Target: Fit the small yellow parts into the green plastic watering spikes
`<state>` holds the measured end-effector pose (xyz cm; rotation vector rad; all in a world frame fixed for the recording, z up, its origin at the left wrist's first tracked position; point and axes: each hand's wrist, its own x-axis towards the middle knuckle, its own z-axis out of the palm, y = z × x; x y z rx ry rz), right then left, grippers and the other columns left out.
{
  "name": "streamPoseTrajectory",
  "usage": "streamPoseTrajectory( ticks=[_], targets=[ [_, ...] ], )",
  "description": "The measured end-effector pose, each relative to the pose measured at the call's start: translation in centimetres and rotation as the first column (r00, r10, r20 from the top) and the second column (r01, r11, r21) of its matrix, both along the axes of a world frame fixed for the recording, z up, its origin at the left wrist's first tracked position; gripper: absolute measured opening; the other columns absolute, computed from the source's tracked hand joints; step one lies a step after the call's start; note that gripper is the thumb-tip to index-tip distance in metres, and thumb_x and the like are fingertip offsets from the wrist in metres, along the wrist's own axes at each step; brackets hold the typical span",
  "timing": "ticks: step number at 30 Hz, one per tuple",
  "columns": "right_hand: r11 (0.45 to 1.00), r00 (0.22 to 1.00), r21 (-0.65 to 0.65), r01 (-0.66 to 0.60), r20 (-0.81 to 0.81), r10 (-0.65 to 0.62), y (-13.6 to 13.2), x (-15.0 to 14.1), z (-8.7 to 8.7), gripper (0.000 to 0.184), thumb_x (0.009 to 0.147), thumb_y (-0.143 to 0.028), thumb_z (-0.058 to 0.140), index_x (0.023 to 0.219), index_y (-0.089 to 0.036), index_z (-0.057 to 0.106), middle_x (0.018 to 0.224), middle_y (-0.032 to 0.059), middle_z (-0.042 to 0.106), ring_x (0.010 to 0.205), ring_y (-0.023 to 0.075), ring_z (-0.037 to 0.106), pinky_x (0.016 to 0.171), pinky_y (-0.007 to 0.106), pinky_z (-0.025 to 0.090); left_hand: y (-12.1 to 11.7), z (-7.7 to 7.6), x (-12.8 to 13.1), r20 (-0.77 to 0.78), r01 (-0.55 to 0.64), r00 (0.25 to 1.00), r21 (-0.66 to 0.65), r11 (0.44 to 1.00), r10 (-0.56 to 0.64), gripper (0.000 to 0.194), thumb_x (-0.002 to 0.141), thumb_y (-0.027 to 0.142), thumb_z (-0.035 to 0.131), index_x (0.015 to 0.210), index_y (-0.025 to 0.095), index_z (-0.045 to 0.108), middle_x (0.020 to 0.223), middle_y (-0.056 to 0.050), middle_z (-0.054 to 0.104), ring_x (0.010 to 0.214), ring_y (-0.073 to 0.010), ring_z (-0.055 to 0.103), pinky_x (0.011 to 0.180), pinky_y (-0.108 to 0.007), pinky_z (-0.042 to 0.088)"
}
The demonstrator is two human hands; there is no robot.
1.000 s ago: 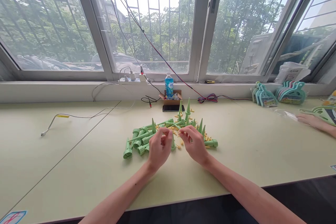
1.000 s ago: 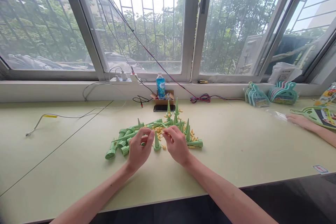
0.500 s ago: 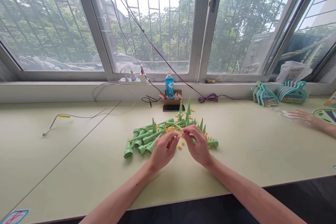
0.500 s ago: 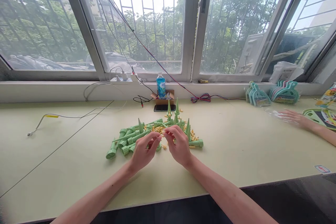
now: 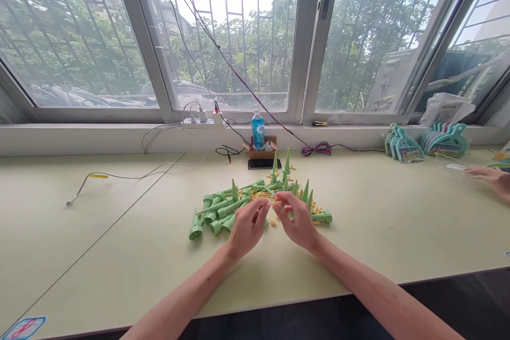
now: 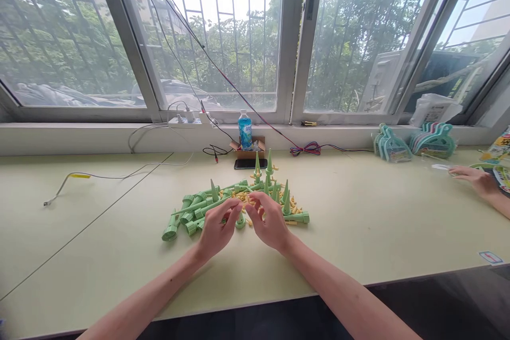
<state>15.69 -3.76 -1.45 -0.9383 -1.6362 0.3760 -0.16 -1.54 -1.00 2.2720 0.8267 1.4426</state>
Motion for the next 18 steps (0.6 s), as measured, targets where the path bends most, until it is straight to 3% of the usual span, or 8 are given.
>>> streamPoseTrajectory(
  ticks=[6,18],
  targets=[
    [1.0,1.0,0.022,0.003,-0.008,-0.003,-0.01,0.02,-0.27,0.019,0.097,-0.036,0.049,0.094,-0.02,0.058,0.078,0.0017,0.062,0.066,0.0123,0.059,0.062,0.025,0.058,0.02,-0.09,-0.01,-0.031,-0.02,0.999,0.018,1.0,0.021,0.024,0.098,0.032,0.043,0.086,0.018,0.059,0.057,0.005,0.044,0.045,-0.0078,0.033,0.046,-0.02,0.03],
    [1.0,1.0,0.016,-0.01,-0.03,0.011,0.02,0.07,-0.1,0.02,0.097,-0.036,0.049,0.09,-0.02,0.058,0.071,-0.0003,0.059,0.056,0.01,0.053,0.056,0.024,0.056,0.08,-0.18,-0.07,-0.036,-0.006,0.999,-0.005,1.0,0.006,0.024,0.099,0.032,0.039,0.088,0.019,0.056,0.059,0.005,0.044,0.046,-0.0085,0.035,0.047,-0.021,0.031]
  ],
)
